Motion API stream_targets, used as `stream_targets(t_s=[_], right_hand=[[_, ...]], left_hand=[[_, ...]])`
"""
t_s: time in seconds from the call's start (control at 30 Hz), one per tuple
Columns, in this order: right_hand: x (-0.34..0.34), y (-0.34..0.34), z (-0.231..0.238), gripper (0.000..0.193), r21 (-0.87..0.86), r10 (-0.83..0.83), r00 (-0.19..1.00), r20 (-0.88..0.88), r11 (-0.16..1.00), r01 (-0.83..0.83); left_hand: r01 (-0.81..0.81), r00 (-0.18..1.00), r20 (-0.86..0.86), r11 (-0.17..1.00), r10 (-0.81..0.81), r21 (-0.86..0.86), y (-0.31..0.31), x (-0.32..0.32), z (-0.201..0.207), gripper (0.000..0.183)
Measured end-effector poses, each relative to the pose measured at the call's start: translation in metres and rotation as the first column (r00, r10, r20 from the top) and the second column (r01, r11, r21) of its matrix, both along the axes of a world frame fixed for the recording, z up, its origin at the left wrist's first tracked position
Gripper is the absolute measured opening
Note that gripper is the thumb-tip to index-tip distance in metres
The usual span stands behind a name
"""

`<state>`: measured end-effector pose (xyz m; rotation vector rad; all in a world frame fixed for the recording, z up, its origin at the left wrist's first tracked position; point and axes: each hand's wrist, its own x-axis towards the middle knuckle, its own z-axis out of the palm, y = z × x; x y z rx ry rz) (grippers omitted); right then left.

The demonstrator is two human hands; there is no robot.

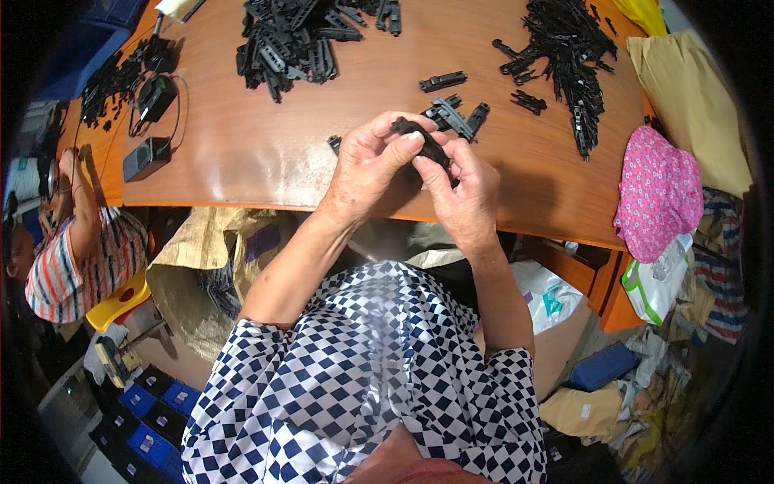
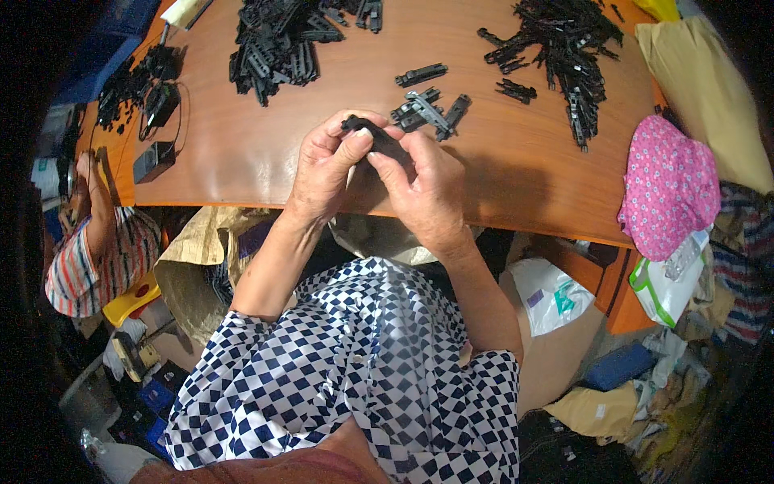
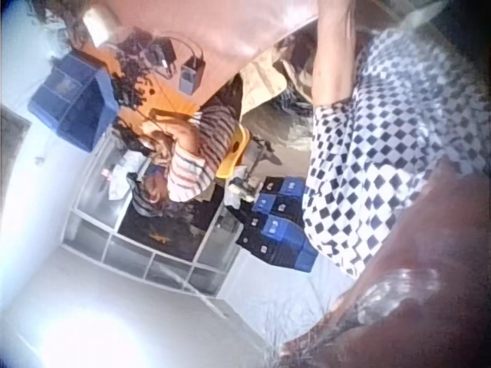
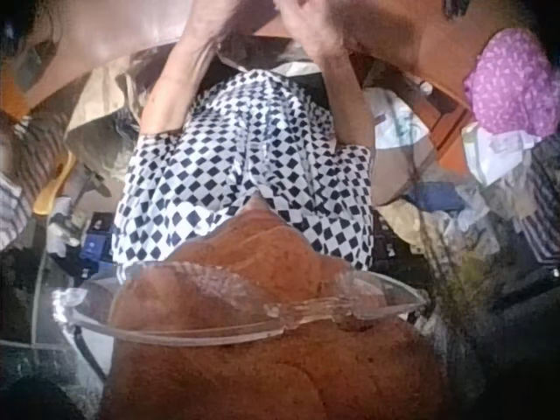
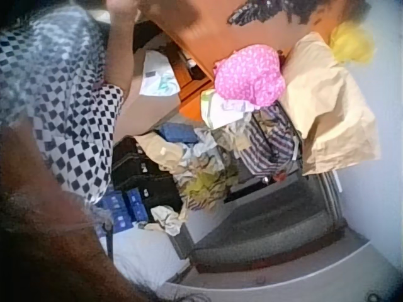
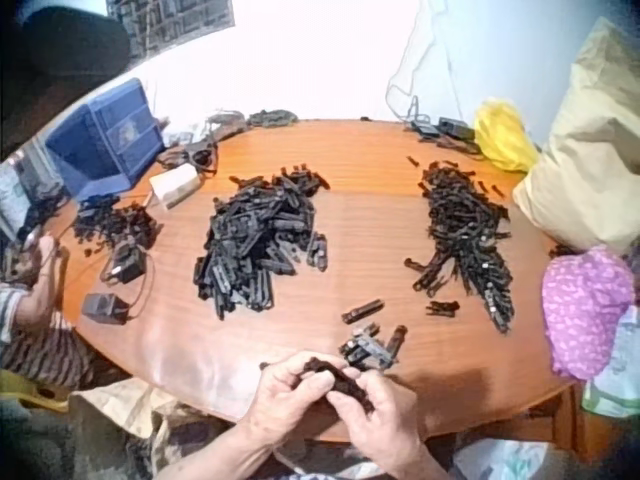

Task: The person assembles or checks small plastic components by hand on a table.

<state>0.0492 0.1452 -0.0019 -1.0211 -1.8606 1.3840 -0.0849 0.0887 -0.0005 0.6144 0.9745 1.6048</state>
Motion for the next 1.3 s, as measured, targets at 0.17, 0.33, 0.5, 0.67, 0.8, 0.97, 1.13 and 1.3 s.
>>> stream_targets(t_s=[0.17, 0.33, 0.5, 0.67, 0.8, 0.97, 1.13, 1.3], right_hand=[[0.022, 0.031, 0.0, 0.022, -0.137, 0.178, 0.984, -0.026, 0.974, -0.18], [0.065, 0.105, -0.007, 0.016, 0.443, -0.087, 0.828, 0.554, 0.873, -0.205], [0.059, 0.138, -0.023, 0.007, 0.711, -0.21, 0.766, 0.608, 0.574, -0.406], [0.057, 0.146, -0.018, 0.009, 0.71, -0.208, 0.721, 0.661, 0.484, -0.511], [0.064, 0.148, -0.025, 0.01, 0.793, -0.203, 0.823, 0.531, 0.462, -0.397], [0.08, 0.146, -0.041, 0.014, -0.084, -0.192, 0.942, -0.276, 0.981, 0.175], [0.061, 0.11, -0.01, 0.021, -0.279, -0.236, 0.826, -0.512, 0.955, 0.101], [0.022, 0.051, 0.016, 0.011, -0.104, -0.142, 0.849, -0.508, 0.989, 0.104]], left_hand=[[0.104, 0.973, 0.216, 0.99, -0.082, -0.091, 0.011, -0.007, 0.012, 0.028], [0.131, 0.697, -0.672, 0.965, -0.251, -0.225, 0.036, -0.057, 0.011, 0.031], [-0.063, -0.043, -0.999, 0.997, 0.03, 0.033, 0.107, -0.104, -0.017, 0.03], [-0.195, -0.432, -0.884, 0.976, -0.176, -0.099, 0.155, -0.118, -0.033, 0.029], [-0.116, -0.622, -0.782, 0.992, -0.041, 0.04, 0.161, -0.114, -0.04, 0.026], [0.064, -0.621, -0.747, 0.965, 0.238, 0.254, 0.155, -0.107, -0.042, 0.023], [-0.097, 0.673, -0.736, 0.978, -0.071, -0.184, 0.113, -0.071, -0.018, 0.03], [0.013, 0.991, -0.131, 0.999, -0.017, -0.029, 0.061, -0.013, 0.004, 0.042]])
